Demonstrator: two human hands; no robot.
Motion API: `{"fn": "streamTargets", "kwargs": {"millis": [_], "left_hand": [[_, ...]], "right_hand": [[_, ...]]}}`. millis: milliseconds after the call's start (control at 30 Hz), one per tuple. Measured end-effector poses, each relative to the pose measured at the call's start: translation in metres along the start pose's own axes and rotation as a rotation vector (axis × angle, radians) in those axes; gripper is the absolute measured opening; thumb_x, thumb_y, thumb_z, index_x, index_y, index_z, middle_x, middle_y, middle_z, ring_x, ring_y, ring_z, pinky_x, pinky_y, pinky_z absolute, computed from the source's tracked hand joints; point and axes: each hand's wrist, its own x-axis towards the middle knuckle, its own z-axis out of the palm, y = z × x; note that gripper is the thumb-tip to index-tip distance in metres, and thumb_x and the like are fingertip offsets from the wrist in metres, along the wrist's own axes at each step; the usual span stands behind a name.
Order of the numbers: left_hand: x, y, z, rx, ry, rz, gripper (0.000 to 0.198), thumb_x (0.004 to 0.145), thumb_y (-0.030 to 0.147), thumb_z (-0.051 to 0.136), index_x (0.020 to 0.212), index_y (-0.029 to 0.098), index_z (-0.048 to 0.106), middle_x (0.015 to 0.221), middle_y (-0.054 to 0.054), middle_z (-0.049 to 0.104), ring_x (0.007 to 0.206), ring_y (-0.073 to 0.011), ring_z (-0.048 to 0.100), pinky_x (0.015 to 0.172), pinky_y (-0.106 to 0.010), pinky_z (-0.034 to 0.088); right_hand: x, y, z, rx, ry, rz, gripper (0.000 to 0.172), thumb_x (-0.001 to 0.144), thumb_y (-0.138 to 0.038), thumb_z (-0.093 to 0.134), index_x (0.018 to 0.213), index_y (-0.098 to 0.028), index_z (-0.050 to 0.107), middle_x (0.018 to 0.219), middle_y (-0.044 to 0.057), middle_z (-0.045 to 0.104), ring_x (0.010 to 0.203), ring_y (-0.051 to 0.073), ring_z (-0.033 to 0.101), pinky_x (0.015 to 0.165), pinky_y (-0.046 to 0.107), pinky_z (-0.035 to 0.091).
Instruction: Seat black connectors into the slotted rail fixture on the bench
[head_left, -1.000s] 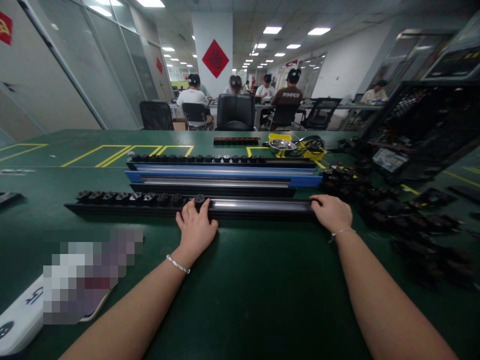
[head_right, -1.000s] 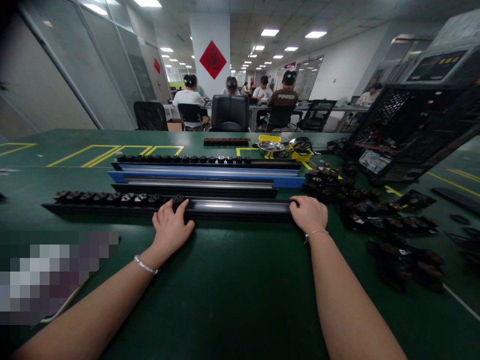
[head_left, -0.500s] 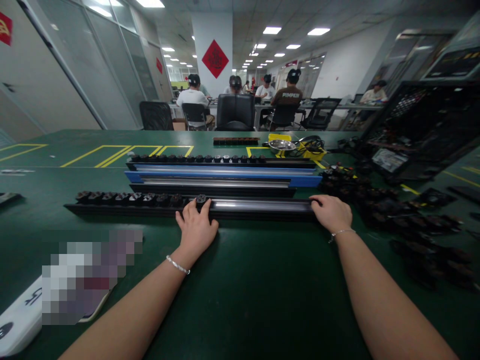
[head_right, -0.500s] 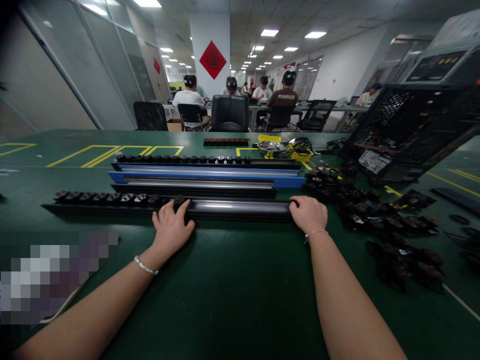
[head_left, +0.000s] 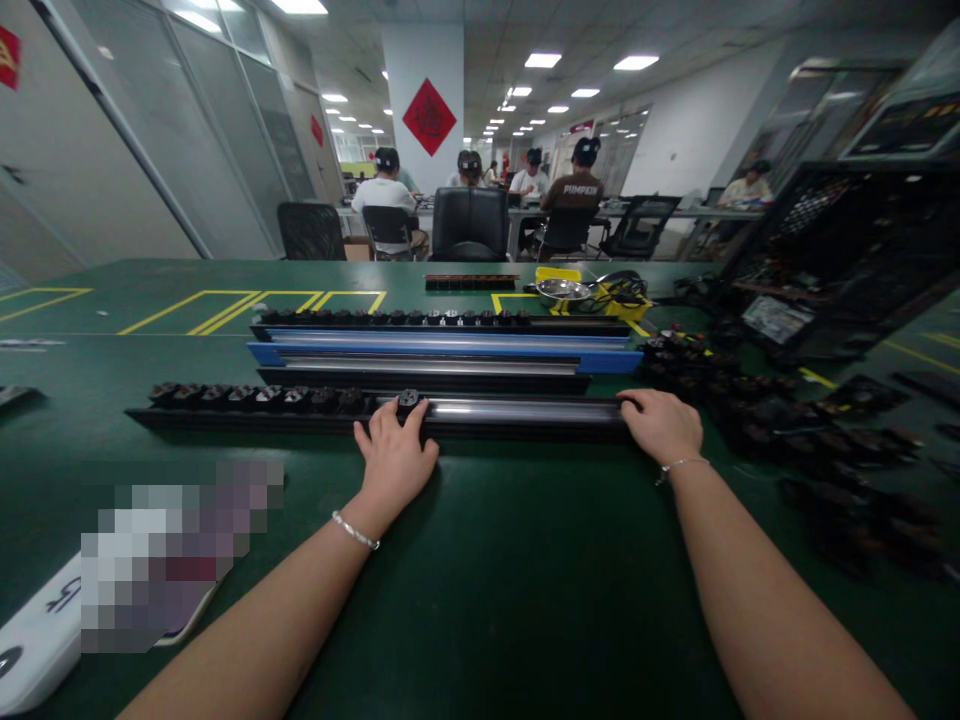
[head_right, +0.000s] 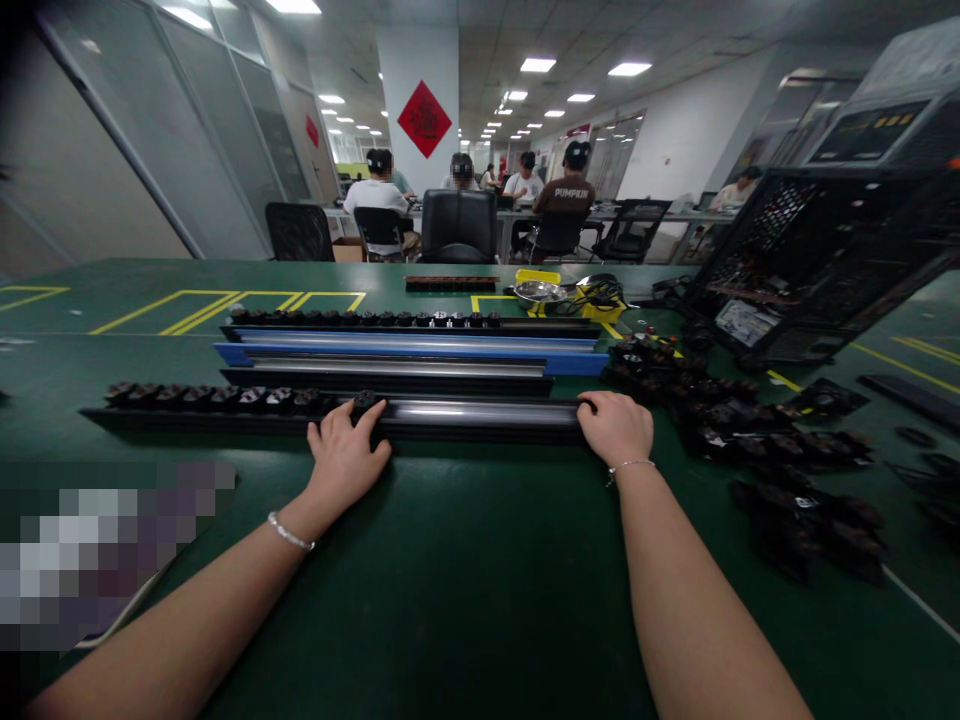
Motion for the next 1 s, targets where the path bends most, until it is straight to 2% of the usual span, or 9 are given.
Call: {"fn": "streamTargets", "kwargs": {"millis": [567,733,1000], "left_hand": [[-0.0003,0.0007,-0.0025,-0.017,-0.027,0.029,0.052,0.081,0.029,0.049,0.133,0.031,0.047,0.139,-0.013,0.042,0.131,-0.0329,0.033,0.106,-0.067,0.017],[-0.0006,0.0002,-0.0014,0.000,-0.014,0.062,0.052,0.080,0.027,0.050,0.132,0.031,0.048,0.139,-0.012,0.043,0.131,-0.0313,0.035,0.108,-0.066,0.012],[-0.0010,-0.0009,-0.0005,0.011,0.014,0.113,0.051,0.080,0.027,0.049,0.131,0.031,0.050,0.137,-0.013,0.046,0.128,-0.0311,0.039,0.107,-0.066,0.013]], "right_hand": [[0.0000,-0.0006,-0.0007,0.003,0.003,0.000,0.041,0.083,-0.034,0.036,0.103,-0.026,0.070,0.113,0.002,0.067,0.104,0.024,0.056,0.081,0.036,0.041],[0.0008,-0.0009,-0.0004,-0.013,-0.005,0.004,0.041,0.083,-0.034,0.035,0.103,-0.026,0.070,0.113,0.002,0.067,0.104,0.024,0.056,0.081,0.036,0.041],[0.0006,-0.0003,0.0009,-0.009,0.000,0.003,0.040,0.082,-0.033,0.036,0.103,-0.026,0.070,0.113,0.003,0.067,0.104,0.023,0.056,0.081,0.036,0.041]]}}
